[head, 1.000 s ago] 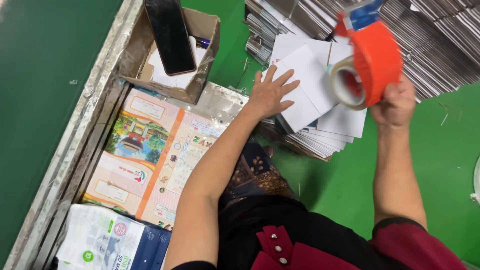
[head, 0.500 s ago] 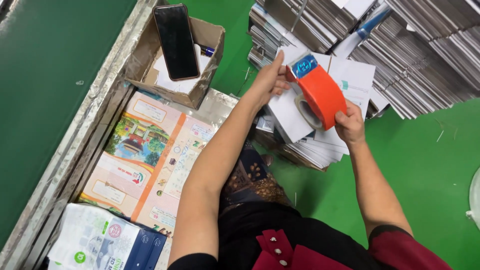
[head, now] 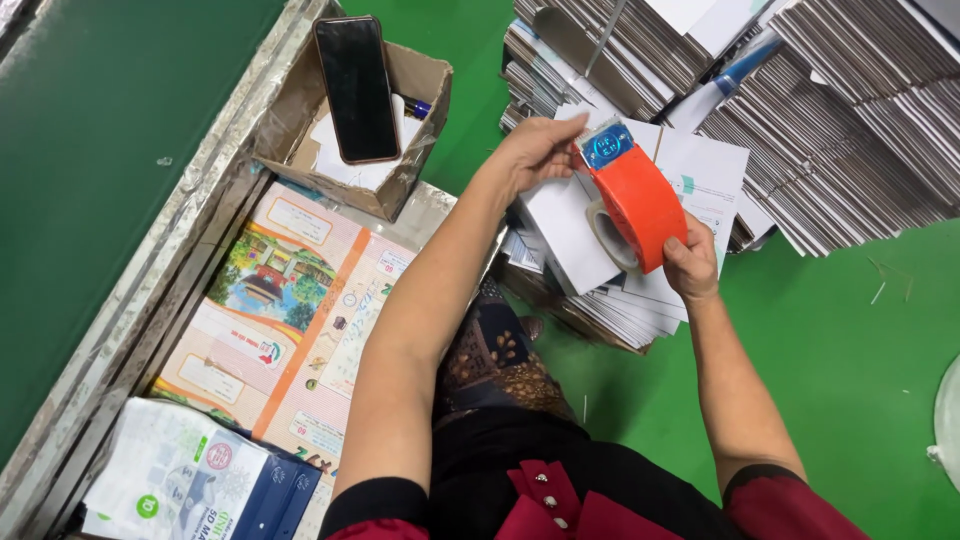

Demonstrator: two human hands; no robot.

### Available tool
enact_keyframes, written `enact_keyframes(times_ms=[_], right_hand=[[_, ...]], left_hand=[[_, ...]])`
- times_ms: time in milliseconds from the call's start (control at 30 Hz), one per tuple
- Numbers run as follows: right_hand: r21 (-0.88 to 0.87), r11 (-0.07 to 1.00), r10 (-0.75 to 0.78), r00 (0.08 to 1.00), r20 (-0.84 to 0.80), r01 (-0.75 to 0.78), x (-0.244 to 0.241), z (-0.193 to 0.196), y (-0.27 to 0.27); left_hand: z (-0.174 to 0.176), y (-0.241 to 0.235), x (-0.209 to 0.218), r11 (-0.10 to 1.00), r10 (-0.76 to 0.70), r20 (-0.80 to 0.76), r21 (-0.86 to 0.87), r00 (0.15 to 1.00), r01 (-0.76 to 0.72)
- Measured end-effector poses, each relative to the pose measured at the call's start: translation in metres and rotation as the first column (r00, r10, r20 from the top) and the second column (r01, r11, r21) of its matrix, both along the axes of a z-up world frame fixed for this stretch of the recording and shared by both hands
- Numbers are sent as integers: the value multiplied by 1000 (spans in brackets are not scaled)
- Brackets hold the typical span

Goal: The person picks up face masks from a conveyor belt, places them into plastic pouches, and then stacks the pouches on a table. The person also uses a tape dispenser to seal a white box.

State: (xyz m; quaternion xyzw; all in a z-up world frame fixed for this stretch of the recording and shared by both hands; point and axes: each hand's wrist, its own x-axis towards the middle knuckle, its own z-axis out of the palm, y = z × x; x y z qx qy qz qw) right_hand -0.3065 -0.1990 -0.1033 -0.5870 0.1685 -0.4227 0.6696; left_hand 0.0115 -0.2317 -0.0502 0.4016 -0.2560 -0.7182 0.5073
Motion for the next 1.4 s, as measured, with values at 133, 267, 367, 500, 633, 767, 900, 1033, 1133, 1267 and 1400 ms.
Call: enact_keyframes(times_ms=[133, 267, 367, 500, 633, 767, 900, 1033, 1133, 1267, 1400], right_hand=[[4, 1000, 9, 1000, -10, -9, 4, 10, 3], [-16, 1000, -7, 999, -31, 7, 8, 5, 0], [-81, 994, -81, 996, -33, 78, 8, -4, 0], [-19, 994, -106, 987, -125, 104, 8, 32, 11], [124, 984, -95, 958, -269, 132, -9, 60, 29], [83, 988, -91, 916, -391, 133, 2, 68, 31], [50, 988, -102, 849, -519, 149, 19, 74, 14], [66, 988, -77, 808, -584, 142, 21, 71, 0], [77, 988, -66, 821, -567, 132, 22, 77, 3], [114, 987, -31, 829, -558, 114, 22, 73, -3], [189, 974, -3, 840, -542, 126, 2, 70, 7]], left_hand=[[11, -2, 1, 998, -55, 51, 41, 997, 53], [-15, -22, 0, 999, -35, 82, 17, 996, 34], [-35, -39, -3, 995, 56, 213, -95, 976, -36], [-78, -65, 3, 965, 246, 314, -168, 917, -201], [-98, -70, 16, 819, 566, 420, -385, 710, -425], [-128, -70, 14, 888, 454, 602, -366, 657, -279], [-98, -53, 11, 976, 216, 973, -213, 85, -40], [-39, -23, 19, 987, 137, 723, -157, -677, 32], [-85, -46, 24, 889, 446, 895, -439, -27, 132], [-42, -15, -8, 960, 98, 947, -171, 307, 221], [-62, -24, -9, 989, 43, 950, -84, 308, 119]])
